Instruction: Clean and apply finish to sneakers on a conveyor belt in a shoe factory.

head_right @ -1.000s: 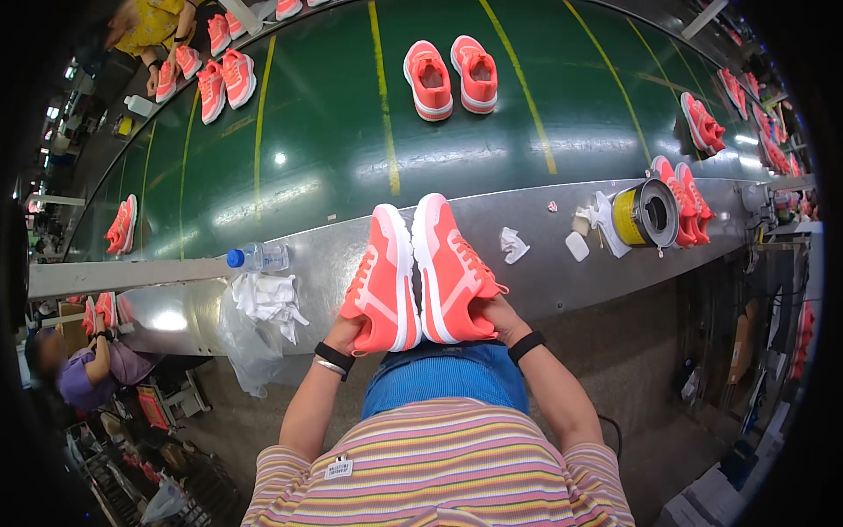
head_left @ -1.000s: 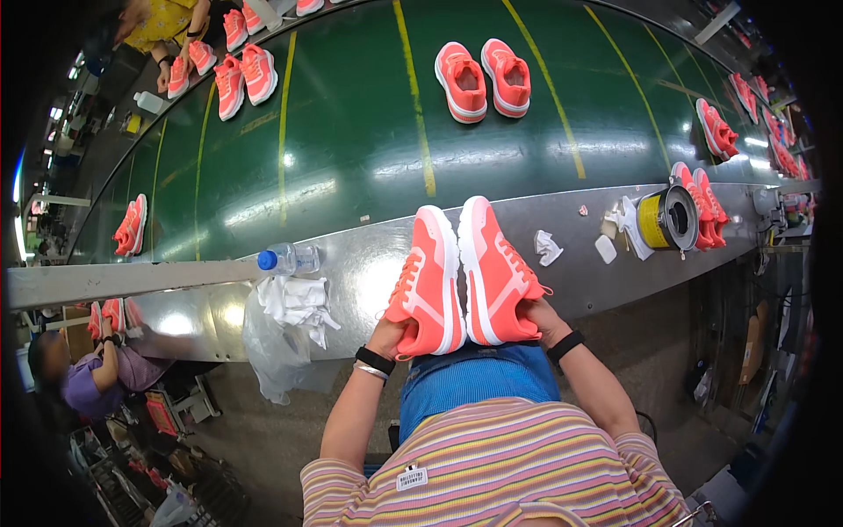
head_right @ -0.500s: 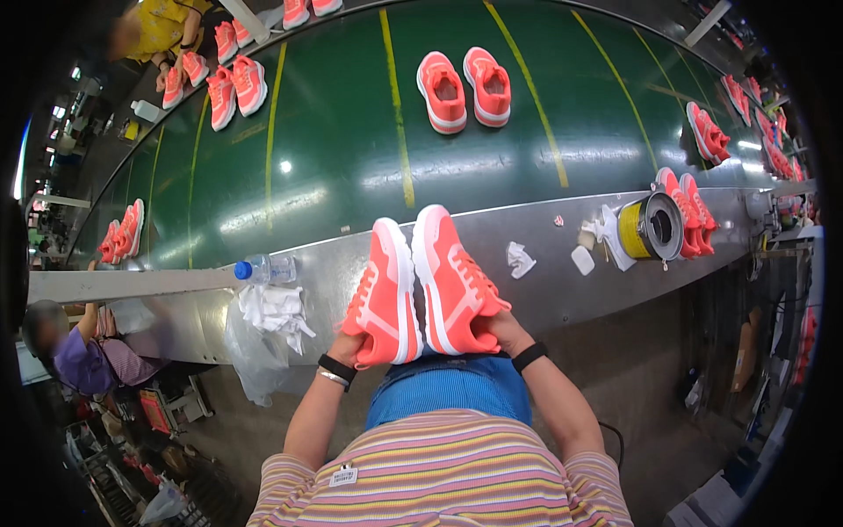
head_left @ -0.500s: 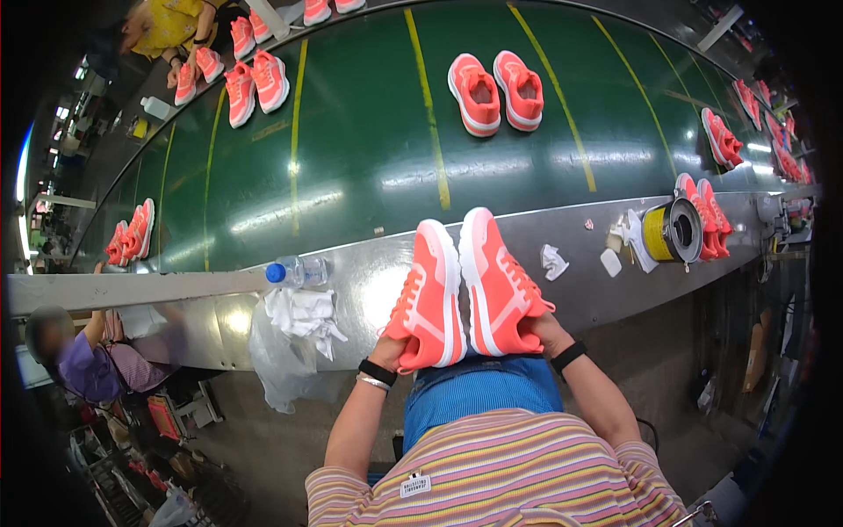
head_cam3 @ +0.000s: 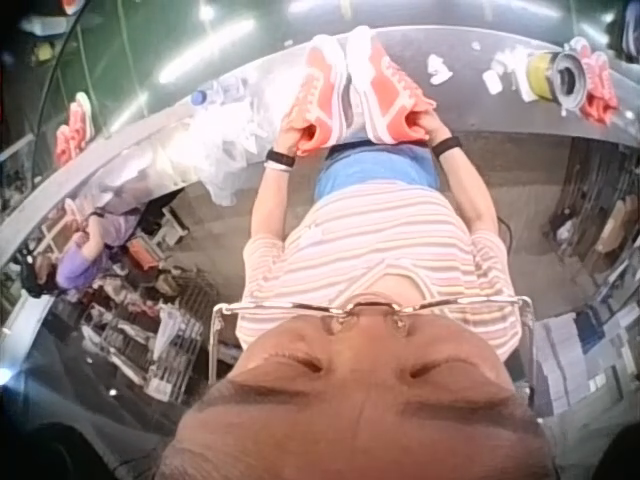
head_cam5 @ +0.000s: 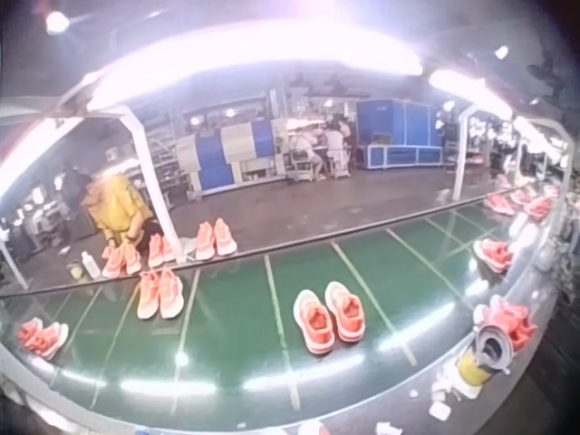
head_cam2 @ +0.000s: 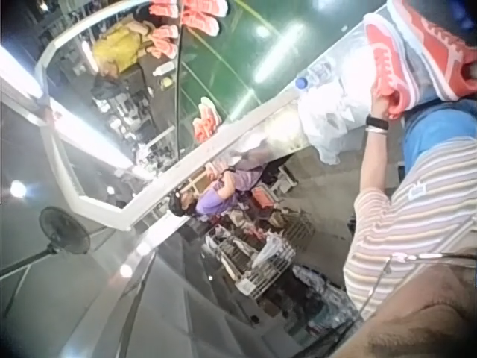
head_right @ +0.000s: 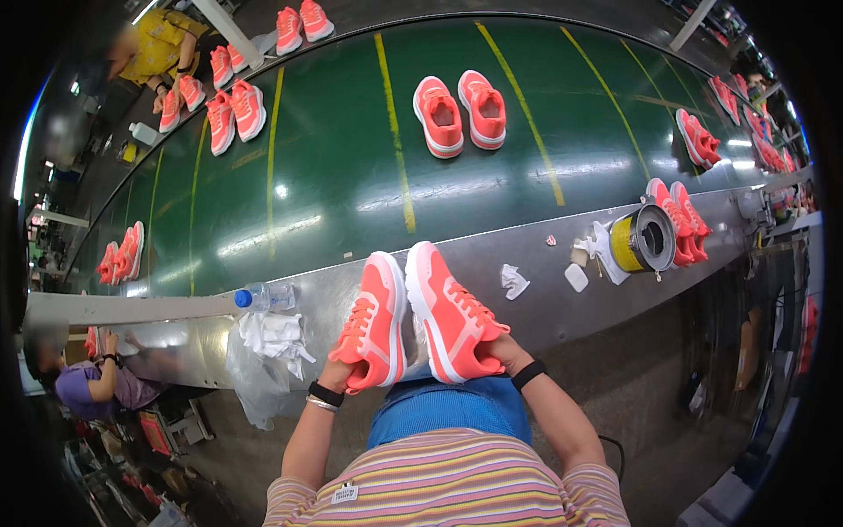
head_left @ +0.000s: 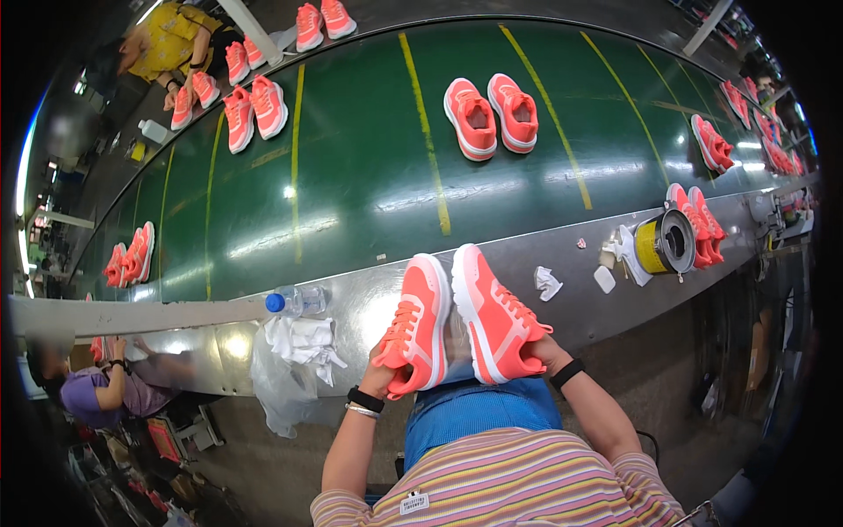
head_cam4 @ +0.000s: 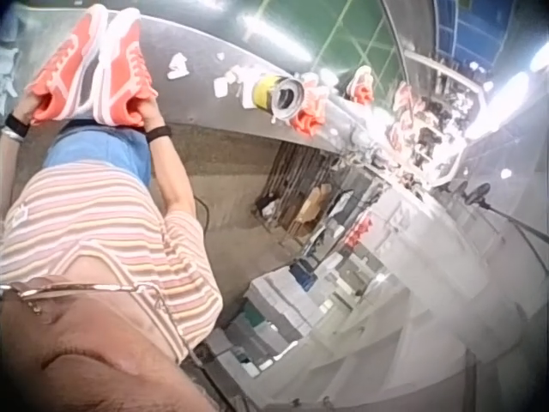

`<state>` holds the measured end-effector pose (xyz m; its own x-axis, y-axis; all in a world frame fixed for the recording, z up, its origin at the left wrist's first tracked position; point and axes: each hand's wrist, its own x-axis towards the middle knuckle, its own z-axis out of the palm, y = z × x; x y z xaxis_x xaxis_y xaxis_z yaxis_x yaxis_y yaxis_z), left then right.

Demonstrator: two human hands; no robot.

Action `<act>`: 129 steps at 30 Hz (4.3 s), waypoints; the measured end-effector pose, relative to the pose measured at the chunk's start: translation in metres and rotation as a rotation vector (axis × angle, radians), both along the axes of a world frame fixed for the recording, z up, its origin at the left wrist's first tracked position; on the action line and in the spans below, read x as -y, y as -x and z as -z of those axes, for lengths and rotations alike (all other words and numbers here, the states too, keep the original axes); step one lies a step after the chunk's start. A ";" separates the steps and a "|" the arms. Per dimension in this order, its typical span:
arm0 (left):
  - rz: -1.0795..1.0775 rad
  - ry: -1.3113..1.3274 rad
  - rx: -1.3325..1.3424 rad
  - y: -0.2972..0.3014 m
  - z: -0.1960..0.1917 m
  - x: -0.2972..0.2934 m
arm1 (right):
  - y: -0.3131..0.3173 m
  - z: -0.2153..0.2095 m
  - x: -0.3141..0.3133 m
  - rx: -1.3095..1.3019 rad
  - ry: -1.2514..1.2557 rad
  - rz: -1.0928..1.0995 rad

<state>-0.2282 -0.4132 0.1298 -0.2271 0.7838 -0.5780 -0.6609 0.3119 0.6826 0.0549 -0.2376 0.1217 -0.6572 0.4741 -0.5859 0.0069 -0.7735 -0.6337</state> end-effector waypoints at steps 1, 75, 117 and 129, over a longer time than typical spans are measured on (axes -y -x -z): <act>0.011 0.086 -0.137 -0.004 -0.009 -0.006 | 0.005 0.000 0.002 -0.018 0.032 0.011; 0.445 0.190 -0.073 -0.100 -0.041 -0.074 | 0.092 -0.038 -0.075 0.295 -0.746 -0.086; 0.497 -0.021 -1.240 -0.134 -0.086 -0.137 | -0.005 -0.024 -0.077 -0.190 0.113 0.644; 0.374 0.047 -0.970 -0.115 -0.059 -0.102 | -0.008 -0.043 -0.060 0.194 -0.484 0.355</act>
